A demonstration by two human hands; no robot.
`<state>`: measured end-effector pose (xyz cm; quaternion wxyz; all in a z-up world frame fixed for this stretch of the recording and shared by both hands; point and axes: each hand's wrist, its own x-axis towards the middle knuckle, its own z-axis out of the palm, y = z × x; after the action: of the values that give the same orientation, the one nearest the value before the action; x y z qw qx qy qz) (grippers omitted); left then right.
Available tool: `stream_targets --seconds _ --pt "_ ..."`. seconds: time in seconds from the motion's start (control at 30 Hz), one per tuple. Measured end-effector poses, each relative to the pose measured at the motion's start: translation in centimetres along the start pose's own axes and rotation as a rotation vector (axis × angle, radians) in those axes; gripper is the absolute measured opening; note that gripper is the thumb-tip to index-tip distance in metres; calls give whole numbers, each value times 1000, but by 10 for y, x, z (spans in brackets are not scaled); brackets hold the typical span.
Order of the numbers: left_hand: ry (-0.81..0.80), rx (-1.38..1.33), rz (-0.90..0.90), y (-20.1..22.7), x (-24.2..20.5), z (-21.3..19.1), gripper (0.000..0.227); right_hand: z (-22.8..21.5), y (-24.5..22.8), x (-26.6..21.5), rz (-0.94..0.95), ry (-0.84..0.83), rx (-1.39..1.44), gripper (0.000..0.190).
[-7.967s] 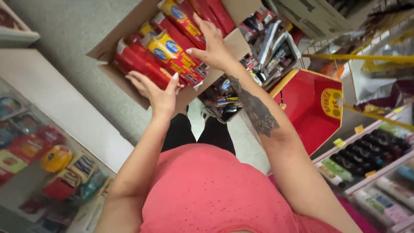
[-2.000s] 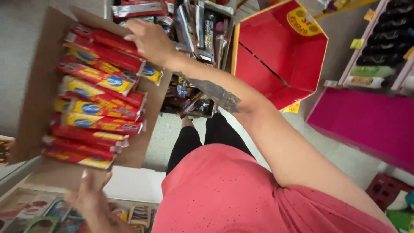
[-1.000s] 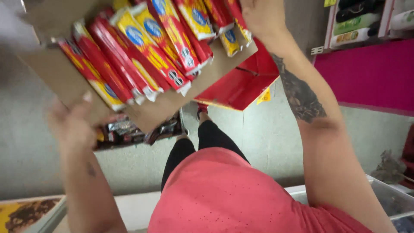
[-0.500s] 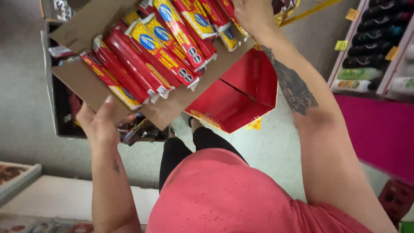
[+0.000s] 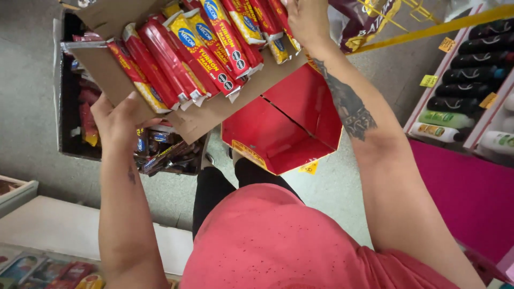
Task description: The person sorts through a large red box filled with various packaged snacks, picking up items and moving them to a cardboard box on the left. They handle multiple snack bars and packages by hand, transferring them from the red box to the cardboard box.
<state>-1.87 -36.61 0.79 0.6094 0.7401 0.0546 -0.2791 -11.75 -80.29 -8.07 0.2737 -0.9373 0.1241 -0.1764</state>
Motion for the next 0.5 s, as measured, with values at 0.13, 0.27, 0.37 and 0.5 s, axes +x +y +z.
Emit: stream_targets --seconds 0.13,0.27,0.37,0.5 --pt "0 64 -35 2 7 5 45 18 8 -1 101 -30 -39 24" --pt "11 83 -105 2 6 15 39 17 -5 3 51 -1 -26 15" --pt "30 102 -126 -3 14 12 34 23 -1 8 28 -2 -60 17" --pt "5 160 -146 -9 15 11 40 23 3 4 -39 39 -68 16"
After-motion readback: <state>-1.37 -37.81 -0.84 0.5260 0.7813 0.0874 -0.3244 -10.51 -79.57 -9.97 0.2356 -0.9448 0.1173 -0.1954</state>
